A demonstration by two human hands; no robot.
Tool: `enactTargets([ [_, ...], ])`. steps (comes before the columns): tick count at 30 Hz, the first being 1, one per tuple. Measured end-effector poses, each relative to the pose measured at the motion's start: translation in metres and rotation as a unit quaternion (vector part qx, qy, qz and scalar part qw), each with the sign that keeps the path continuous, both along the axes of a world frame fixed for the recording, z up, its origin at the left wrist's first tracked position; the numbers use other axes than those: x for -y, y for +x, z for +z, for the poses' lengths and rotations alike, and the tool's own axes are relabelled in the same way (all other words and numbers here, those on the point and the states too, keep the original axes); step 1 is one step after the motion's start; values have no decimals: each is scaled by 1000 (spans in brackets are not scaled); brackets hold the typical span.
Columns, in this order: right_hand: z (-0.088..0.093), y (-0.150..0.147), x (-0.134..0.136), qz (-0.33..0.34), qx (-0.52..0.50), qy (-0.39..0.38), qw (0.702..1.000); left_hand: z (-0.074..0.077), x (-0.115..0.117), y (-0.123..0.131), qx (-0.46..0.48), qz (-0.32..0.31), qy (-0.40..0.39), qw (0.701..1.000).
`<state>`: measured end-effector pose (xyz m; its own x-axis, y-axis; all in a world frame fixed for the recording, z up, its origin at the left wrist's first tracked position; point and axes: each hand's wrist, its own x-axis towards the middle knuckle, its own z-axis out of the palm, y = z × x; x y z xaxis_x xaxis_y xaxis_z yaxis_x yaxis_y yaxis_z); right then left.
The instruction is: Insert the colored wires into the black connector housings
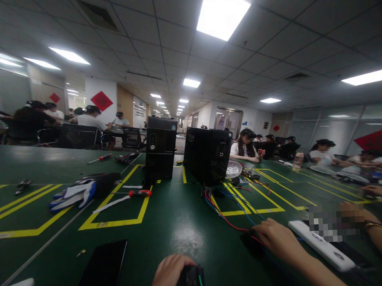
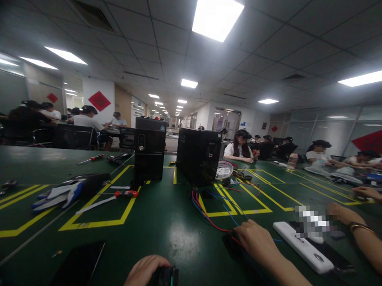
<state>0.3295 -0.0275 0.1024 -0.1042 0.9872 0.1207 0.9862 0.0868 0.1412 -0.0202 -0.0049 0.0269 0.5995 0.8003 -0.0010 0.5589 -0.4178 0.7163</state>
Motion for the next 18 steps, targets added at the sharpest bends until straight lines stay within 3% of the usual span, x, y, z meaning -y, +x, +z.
enactTargets([
  [10, -5, 2, -2, -3, -16, 10, 1000, -2, 3, 1, 11, 1, 19, 1000],
  [18, -7, -1, -2, -21, -18, 22, 999, 8, 9, -2, 17, 2, 26, 1000],
])
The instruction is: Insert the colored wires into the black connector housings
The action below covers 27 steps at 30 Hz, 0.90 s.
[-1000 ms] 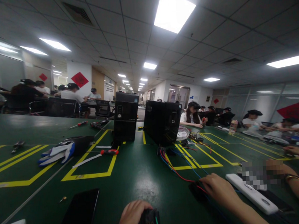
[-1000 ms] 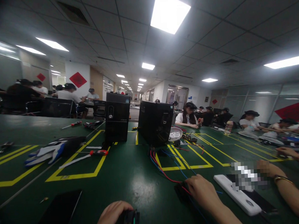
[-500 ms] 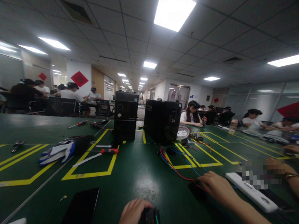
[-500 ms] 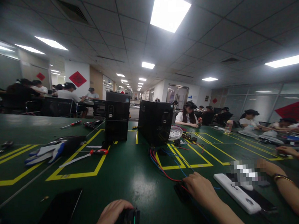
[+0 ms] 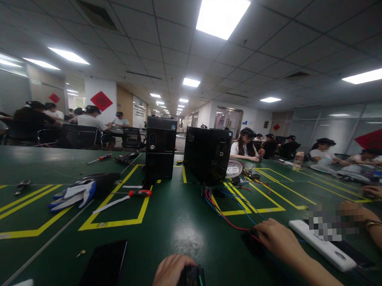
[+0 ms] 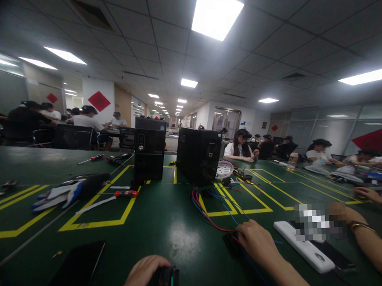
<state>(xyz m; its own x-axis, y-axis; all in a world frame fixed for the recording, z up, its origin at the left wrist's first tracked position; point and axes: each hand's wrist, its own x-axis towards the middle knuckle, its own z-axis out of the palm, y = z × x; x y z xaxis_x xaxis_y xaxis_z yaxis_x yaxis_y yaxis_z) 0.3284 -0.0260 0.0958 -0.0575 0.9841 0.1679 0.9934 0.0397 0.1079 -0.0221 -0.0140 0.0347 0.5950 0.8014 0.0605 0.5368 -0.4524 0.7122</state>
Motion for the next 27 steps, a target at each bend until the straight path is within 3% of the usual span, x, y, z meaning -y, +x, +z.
enactTargets([
  [13, -1, -3, 0, -5, 10, 6, 1000, -8, -4, 2, -2, 6, -6, 1000],
  [27, 5, -9, -6, 18, 51, -47, 997, -12, -7, 3, -4, 6, 16, 1000],
])
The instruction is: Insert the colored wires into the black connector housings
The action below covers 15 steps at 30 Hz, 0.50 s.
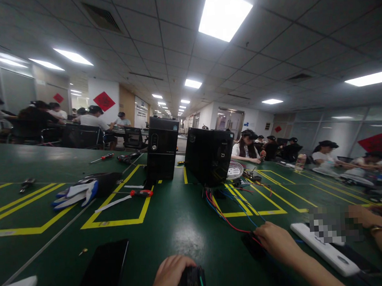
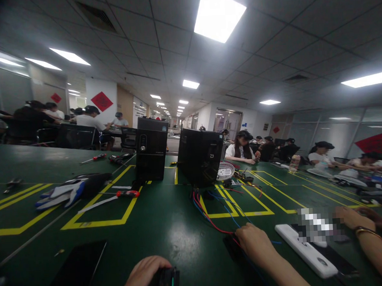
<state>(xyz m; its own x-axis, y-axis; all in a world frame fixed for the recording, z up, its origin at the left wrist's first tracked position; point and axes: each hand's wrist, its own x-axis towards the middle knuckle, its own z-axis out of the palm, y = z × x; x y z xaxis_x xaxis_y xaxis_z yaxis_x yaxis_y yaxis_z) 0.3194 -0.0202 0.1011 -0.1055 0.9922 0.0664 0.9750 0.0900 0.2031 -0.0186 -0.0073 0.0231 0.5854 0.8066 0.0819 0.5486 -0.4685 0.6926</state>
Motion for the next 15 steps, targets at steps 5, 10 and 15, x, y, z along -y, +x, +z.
enactTargets([
  [5, 2, 2, -1, 7, 15, -15, 1000, -4, -3, 0, 1, -5, -9, 1000],
  [10, 0, 10, -2, -2, 19, -11, 1000, -7, -8, 1, -17, -4, -18, 1000],
  [15, -5, 18, -6, -3, 20, 3, 1000, -13, -13, 3, -22, 1, -15, 1000],
])
